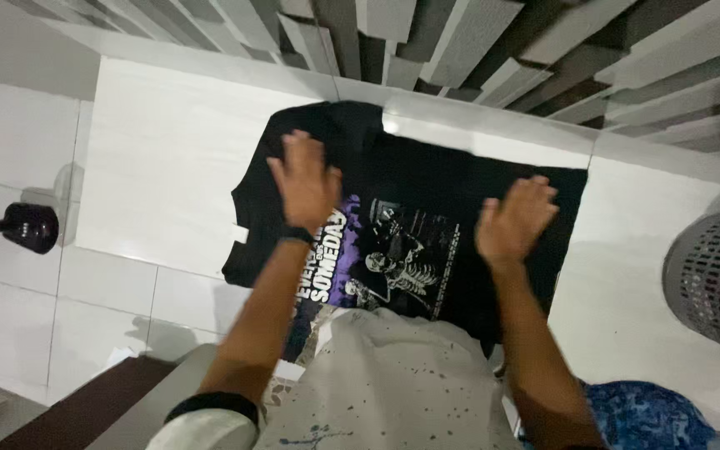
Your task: The person picks up a t-shirt from a basket, spreads it on a flat surface, folds it into a compact square, and places it into a wooden drawer.
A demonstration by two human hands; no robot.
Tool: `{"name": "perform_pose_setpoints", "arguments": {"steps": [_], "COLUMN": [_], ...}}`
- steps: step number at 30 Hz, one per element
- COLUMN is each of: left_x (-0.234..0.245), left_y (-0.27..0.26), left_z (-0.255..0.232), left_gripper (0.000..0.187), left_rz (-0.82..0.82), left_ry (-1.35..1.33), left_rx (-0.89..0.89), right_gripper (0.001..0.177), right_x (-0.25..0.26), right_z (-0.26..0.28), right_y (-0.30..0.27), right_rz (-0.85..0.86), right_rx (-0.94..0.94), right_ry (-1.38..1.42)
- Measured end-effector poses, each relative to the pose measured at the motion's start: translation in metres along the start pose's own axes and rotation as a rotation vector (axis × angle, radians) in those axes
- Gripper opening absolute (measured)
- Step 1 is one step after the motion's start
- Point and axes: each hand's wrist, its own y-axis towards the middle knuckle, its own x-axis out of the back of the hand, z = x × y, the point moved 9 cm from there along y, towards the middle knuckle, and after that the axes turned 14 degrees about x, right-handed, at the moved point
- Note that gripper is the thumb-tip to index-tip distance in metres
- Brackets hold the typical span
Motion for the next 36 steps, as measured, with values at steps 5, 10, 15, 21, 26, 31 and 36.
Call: {"name": "perform_pose_setpoints", "arguments": {"steps": [5, 10, 15, 21, 26, 31, 36], "left_x": [0.017, 0.015, 0.004, 0.007, -0.004, 0.014, 0.024], "left_y": [-0.073, -0.061, -0.073, -0.132, -0.137, -0.120, -0.094], "left_z": [-0.059, 0.070, 0.175, 0.113, 0.082, 0.165, 0.180], "left_gripper": [0.064, 0.066, 0.066, 0.067, 0.066, 0.063, 0.038], "left_rz": [0.135, 0.189, 0.140, 0.015, 0.210, 0.099, 0.113], "left_ry": [-0.304, -0.235, -0.115, -0.323, -0.171, -0.148, -0.230], "left_rx": [-0.199, 0.041, 0.236, 0.199, 0.013, 0.106, 0.183], "right_gripper": [0.060, 0.060, 0.065, 0.068, 0.062, 0.067, 0.066], "right_x": [-0.019, 0.008, 0.032, 0.019, -0.003, 0.011, 0.017], "right_z": [0.126, -0.025, -0.091, 0.073, 0.128, -0.029, -0.104], "right_y": [-0.022, -0.065, -0.097, -0.075, -0.076, -0.115, -0.116], "right_rz": [0.121, 0.000, 0.051, 0.082, 0.158, 0.049, 0.044], "right_rx": [0.453, 0.025, -0.194, 0.123, 0.341, -0.116, -0.248], "right_ry": [0.206, 0.130, 0.064, 0.066, 0.098, 0.025, -0.013]}}
